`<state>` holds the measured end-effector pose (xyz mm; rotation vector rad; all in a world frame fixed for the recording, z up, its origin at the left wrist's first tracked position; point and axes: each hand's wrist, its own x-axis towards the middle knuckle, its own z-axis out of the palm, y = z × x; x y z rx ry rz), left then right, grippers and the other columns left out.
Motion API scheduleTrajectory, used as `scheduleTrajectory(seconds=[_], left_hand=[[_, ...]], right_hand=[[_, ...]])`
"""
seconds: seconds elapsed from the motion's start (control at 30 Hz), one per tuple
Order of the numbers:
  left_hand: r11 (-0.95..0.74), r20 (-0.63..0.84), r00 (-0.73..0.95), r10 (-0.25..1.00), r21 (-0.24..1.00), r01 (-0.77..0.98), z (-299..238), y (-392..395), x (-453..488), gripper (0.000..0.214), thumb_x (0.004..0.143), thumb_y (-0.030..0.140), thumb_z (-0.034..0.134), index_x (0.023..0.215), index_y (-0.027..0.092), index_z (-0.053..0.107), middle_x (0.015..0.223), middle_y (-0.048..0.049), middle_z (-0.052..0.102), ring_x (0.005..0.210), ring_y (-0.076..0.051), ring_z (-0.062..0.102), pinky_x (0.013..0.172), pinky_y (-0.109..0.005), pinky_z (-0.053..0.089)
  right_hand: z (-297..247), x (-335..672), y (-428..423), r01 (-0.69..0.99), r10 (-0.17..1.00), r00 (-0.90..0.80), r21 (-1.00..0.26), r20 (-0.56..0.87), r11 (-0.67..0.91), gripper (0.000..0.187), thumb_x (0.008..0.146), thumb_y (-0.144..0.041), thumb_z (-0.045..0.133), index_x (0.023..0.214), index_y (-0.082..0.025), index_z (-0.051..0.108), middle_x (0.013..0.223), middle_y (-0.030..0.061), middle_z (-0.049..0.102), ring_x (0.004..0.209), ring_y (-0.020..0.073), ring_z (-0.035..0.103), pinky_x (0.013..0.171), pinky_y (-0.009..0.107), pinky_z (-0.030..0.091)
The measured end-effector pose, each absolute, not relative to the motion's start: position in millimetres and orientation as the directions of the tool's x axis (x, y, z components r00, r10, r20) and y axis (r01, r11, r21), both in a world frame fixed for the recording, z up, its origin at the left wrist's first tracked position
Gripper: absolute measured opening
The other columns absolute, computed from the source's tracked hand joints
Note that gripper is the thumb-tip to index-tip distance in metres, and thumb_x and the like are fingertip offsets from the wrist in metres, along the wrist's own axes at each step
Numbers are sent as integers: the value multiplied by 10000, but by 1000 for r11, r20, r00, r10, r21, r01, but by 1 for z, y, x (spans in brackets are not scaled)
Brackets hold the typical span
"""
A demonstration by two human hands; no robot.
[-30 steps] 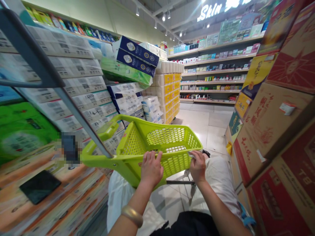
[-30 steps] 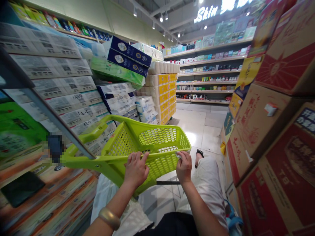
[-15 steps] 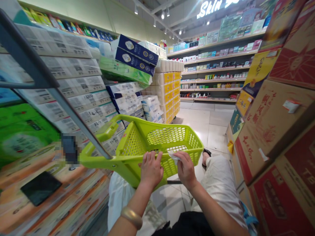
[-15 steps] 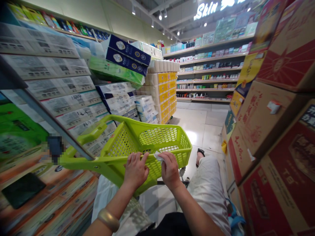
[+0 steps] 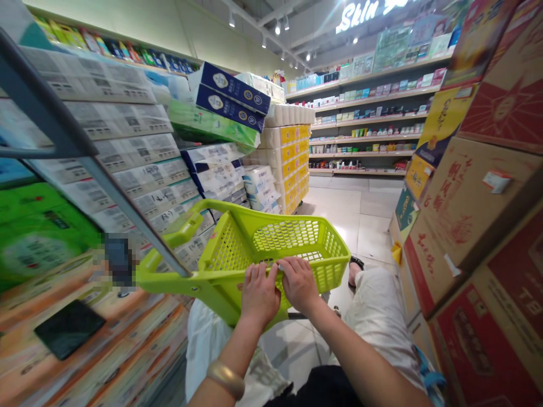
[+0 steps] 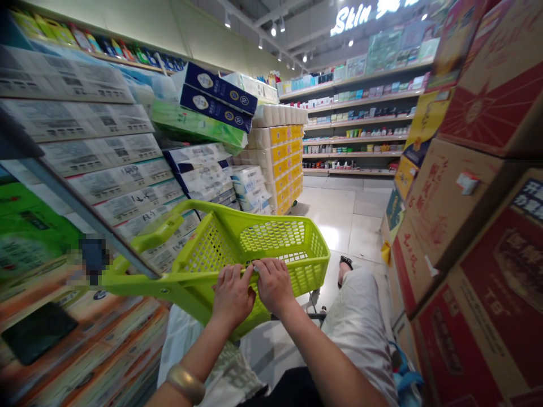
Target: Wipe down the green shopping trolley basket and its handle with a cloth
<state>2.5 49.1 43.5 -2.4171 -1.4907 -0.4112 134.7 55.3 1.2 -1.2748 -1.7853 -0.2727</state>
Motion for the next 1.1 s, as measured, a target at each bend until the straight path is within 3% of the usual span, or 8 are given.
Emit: scheduleTrajectory(seconds=[0.13, 0.33, 0.5, 0.6, 0.7, 0.87, 1.1], left_hand=[[-430, 377, 429, 821, -86, 899, 45, 47, 3, 500, 748, 174, 534, 1244, 237, 517, 1085, -85, 534, 1105, -265, 441, 1082, -454, 276], [-442, 392, 428, 814, -59, 895, 42, 48, 2, 501, 751, 190, 559, 1248, 228, 517, 1097, -95, 518, 1113, -271, 414, 1089, -462, 269], [-445, 404, 432, 807, -66, 893, 40, 50, 2, 499, 748, 186, 554, 1245, 223, 526, 1087, -97, 527, 1106, -269, 427, 1084, -452, 276], [-436, 401, 425, 812, -67, 897, 42, 50, 2, 496, 743, 180, 546, 1237, 226, 534, 1102, -98, 542, 1121, -271, 436, 1080, -457, 275], [-429, 390, 426, 816, -85, 899, 43, 48, 2, 504, 737, 180, 544, 1238, 232, 534, 1097, -92, 549, 1127, -273, 445, 1077, -453, 276], [-429, 394, 429, 813, -93, 898, 43, 49, 2, 499, 741, 183, 541, 1237, 235, 527, 1071, -85, 536, 1107, -268, 445, 1079, -441, 278], [-435, 409, 427, 806, -80, 897, 44, 48, 3, 487, 740, 175, 551, 1223, 232, 524, 1085, -86, 530, 1119, -263, 434, 1075, -447, 277]], right_hand=[[-9, 153, 55, 844, 627, -61, -296, 777, 448, 392, 815, -77, 464, 1162, -211, 588, 1074, 67, 628, 1018, 221, 529, 920, 356, 370], [-5, 190, 55, 877, 558, 229, -418, 798, 237, 314, 852, -87, 456, 1042, -242, 654, 1150, 74, 572, 1093, 248, 476, 965, 413, 333], [-3, 162, 51, 841, 643, 0, -348, 766, 414, 355, 845, -72, 445, 1096, -251, 622, 1003, 45, 645, 1010, 219, 512, 989, 389, 330], [-1, 142, 51, 814, 647, -36, -353, 762, 461, 396, 837, -69, 429, 1174, -215, 576, 1046, 67, 644, 1030, 218, 510, 983, 374, 355], [9, 143, 54, 801, 638, -99, -319, 764, 506, 357, 837, -70, 447, 1122, -225, 597, 1022, 57, 648, 1034, 211, 518, 1012, 380, 336], [18, 168, 55, 847, 650, -100, -278, 753, 452, 308, 820, -59, 503, 1000, -265, 645, 1097, 45, 632, 1118, 222, 492, 1053, 410, 282], [-11, 158, 47, 869, 659, -95, -260, 746, 420, 527, 792, -45, 461, 1285, -221, 524, 1169, 71, 630, 1159, 243, 476, 1087, 429, 248]])
